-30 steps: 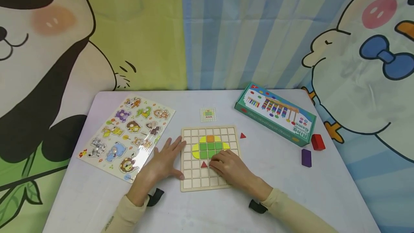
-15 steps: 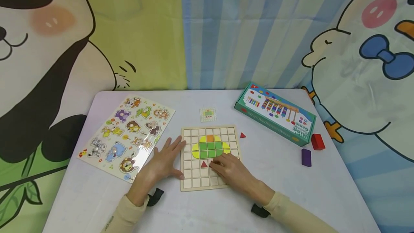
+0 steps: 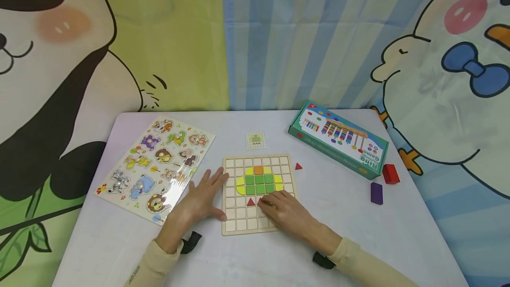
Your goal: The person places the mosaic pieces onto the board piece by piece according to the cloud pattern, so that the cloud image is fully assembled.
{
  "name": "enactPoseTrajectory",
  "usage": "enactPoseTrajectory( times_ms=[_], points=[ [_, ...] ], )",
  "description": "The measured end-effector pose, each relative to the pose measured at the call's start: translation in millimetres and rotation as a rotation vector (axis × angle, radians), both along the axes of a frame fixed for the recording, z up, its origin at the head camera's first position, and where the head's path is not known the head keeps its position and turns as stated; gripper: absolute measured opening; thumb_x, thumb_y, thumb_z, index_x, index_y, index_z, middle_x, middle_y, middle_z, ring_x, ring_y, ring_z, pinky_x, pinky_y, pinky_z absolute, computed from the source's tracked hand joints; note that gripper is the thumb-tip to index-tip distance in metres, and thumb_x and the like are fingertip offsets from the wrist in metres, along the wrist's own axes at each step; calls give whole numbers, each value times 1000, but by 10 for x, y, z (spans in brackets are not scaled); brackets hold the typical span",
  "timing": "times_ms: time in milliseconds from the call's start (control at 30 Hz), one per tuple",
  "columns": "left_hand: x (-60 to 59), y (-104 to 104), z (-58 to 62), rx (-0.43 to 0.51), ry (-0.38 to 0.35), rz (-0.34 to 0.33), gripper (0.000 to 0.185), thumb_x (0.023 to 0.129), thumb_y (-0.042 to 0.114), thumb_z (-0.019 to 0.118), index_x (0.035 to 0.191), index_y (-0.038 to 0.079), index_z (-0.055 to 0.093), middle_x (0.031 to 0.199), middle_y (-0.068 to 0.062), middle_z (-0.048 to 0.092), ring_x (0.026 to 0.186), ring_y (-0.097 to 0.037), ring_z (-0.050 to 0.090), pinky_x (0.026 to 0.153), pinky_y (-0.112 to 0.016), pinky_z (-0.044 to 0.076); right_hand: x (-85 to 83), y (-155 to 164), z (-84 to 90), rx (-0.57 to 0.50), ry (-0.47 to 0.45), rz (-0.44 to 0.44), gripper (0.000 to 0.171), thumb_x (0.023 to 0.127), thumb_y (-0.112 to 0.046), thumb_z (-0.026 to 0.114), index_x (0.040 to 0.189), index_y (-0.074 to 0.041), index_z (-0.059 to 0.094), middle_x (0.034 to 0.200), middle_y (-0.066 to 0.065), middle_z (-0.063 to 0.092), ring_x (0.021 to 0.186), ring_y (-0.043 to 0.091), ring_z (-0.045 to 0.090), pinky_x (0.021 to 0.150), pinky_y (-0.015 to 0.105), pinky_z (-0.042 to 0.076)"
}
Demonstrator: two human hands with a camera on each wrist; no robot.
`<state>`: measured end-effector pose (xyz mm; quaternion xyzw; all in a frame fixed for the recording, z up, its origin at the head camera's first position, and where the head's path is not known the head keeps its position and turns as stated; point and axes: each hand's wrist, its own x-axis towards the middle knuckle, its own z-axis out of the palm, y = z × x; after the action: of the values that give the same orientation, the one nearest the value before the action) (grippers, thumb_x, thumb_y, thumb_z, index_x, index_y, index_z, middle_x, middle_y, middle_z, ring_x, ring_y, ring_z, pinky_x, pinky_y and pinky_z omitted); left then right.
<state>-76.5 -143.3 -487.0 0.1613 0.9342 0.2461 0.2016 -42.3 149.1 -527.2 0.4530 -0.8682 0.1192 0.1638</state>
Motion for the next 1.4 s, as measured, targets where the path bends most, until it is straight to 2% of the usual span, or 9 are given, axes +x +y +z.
enactPoseTrajectory(
  times_ms=[167, 333, 433, 567, 700, 833, 1000, 1233, 1400],
  points=[
    [-3, -1, 0, -4, 3, -2, 120, 59, 30, 96, 159, 11, 33, 171, -11, 17, 155, -48, 9, 108, -86, 10, -2, 10, -12, -21, 21, 7, 24, 89, -15, 77, 112, -9, 78, 108, 2, 73, 100, 17, 67, 87, 31, 56],
    [-8, 2, 4, -1, 0, 0, 120, 59, 30, 96, 159, 11, 32, 171, -11, 16, 155, -48, 9, 108, -86, 9, -46, 75, 75, -71, -67, -16, 27, 86, -15, 80, 113, -10, 78, 109, 1, 73, 102, 16, 67, 88, 32, 56],
    [-11, 3, 4, -3, 0, 0, 120, 59, 30, 96, 159, 11, 32, 171, -11, 16, 155, -48, 9, 108, -86, 9, -171, 212, 135, -117, -113, -56, 28, 84, -12, 82, 111, -8, 78, 110, 3, 73, 104, 18, 67, 92, 36, 56],
    [-8, 3, 6, -5, 4, 0, 120, 59, 30, 96, 159, 11, 33, 171, -11, 17, 155, -48, 9, 108, -86, 9, -418, 477, 170, -152, -110, -156, 28, 84, -2, 79, 111, -4, 77, 111, 8, 74, 106, 23, 68, 94, 41, 56],
    [-3, 4, 7, -2, 5, 2, 120, 59, 29, 96, 159, 11, 33, 170, -12, 17, 155, -48, 9, 108, -86, 9, -630, 717, 160, -144, -119, -259, 31, 85, 4, 75, 115, -2, 75, 118, 12, 74, 112, 28, 66, 96, 45, 56],
    [-1, 7, 7, -3, 8, 3, 120, 58, 29, 96, 159, 10, 33, 170, -12, 17, 155, -48, 9, 108, -86, 8, -762, 856, 124, -92, -161, -291, 34, 88, 4, 73, 121, -2, 73, 127, 14, 71, 122, 31, 62, 103, 49, 52],
    [-6, 12, -1, -3, 5, 2, 120, 59, 30, 96, 159, 11, 33, 170, -12, 17, 155, -48, 9, 108, -86, 9, -802, 904, 89, -27, -207, -292, 29, 91, 0, 70, 120, -3, 74, 125, 12, 72, 120, 31, 65, 103, 49, 53],
    [-10, 10, -7, -5, 4, 3, 120, 59, 30, 96, 159, 11, 32, 171, -11, 16, 155, -47, 9, 108, -86, 9, -811, 912, 69, -93, -210, -324, 26, 90, -3, 74, 116, -1, 75, 118, 12, 74, 109, 28, 70, 91, 45, 58],
    [-11, 13, -5, -5, -5, 8, 120, 59, 29, 96, 159, 12, 33, 171, -10, 16, 156, -47, 9, 109, -86, 9, -810, 953, 56, -107, -218, -348, 23, 88, -6, 77, 110, -3, 77, 111, 10, 76, 103, 26, 70, 87, 44, 59]
  ],
)
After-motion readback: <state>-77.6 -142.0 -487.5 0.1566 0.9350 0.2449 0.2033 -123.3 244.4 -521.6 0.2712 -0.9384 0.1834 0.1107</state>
